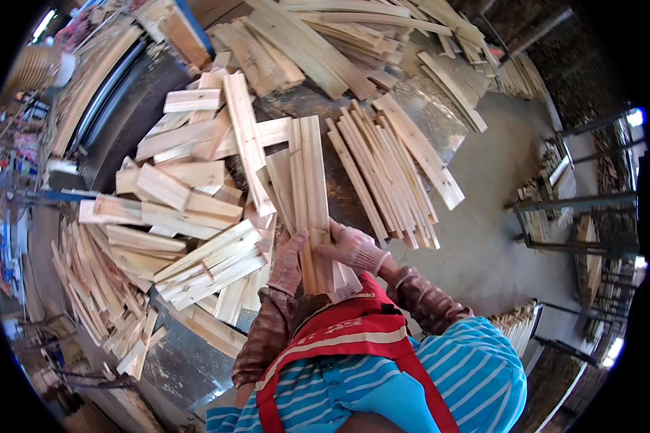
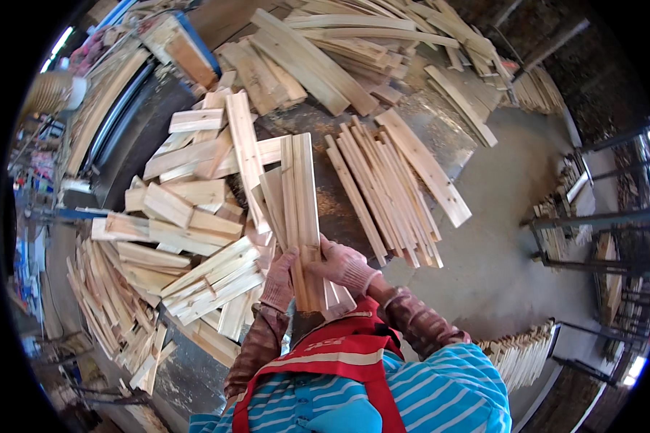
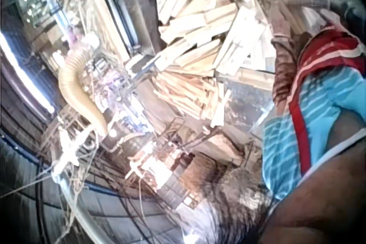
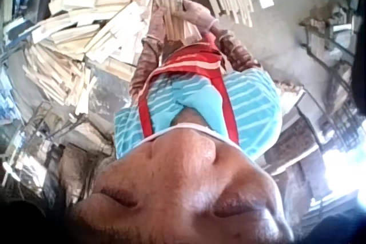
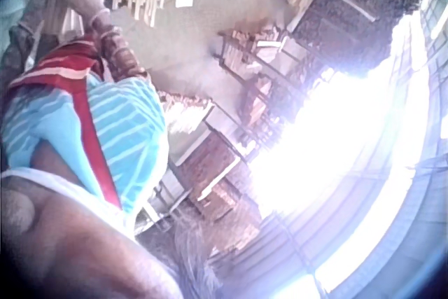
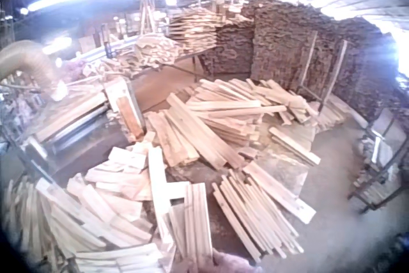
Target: The person repeatedly picks up small wooden planks from a pile on a metal table, briefly inspects them, and places them into a neat stack. The person occasionally moves to a nearby rack to place a plank before returning to the table to continue sorting.
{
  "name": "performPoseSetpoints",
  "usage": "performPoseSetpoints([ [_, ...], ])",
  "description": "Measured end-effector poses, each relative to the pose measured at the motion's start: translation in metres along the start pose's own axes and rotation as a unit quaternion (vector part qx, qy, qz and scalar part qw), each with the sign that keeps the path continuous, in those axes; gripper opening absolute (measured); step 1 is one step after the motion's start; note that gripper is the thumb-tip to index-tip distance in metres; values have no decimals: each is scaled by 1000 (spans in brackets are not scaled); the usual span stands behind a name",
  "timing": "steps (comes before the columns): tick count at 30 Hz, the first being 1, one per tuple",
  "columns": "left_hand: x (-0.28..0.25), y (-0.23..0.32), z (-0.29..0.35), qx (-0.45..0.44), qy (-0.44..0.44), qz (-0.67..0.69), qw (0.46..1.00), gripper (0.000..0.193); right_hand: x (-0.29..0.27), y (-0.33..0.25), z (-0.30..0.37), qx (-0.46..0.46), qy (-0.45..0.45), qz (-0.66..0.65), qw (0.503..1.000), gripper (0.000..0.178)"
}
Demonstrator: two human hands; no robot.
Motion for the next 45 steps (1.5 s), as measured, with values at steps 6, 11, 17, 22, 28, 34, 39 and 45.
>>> performPoseSetpoints([
  [6,19,-18,-43,77,95,-304,945,63,-60,59,-14,14,267,-48,963,68],
  [11,86,-67,-71,-91,25,-386,918,73,-150,169,-45,100,462,-32,881,61],
  [17,72,-149,-98,-21,29,-425,905,85,-163,226,-88,221,321,-131,911,59],
  [22,88,-122,-124,-52,48,-452,889,85,-161,236,-97,206,293,-156,921,58],
  [28,83,-118,-132,-64,51,-571,817,89,-163,259,-114,161,191,-288,925,53],
  [34,64,-116,-136,-85,-36,-472,877,64,-182,209,-89,79,403,64,910,50],
  [39,67,-32,-100,-64,132,-386,911,37,-122,112,-47,-63,310,-75,946,69],
  [45,111,-10,-105,52,22,-342,938,29,-84,44,-41,-49,264,-123,955,71],
])
Point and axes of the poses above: each hand's wrist, its own z-axis away from the middle knuckle, its own x-axis out of the palm, y = z × x, the point moved 5 cm from there along -z, towards the middle knuckle, and after that the axes turned 11 degrees about x, right-handed, at the moved point
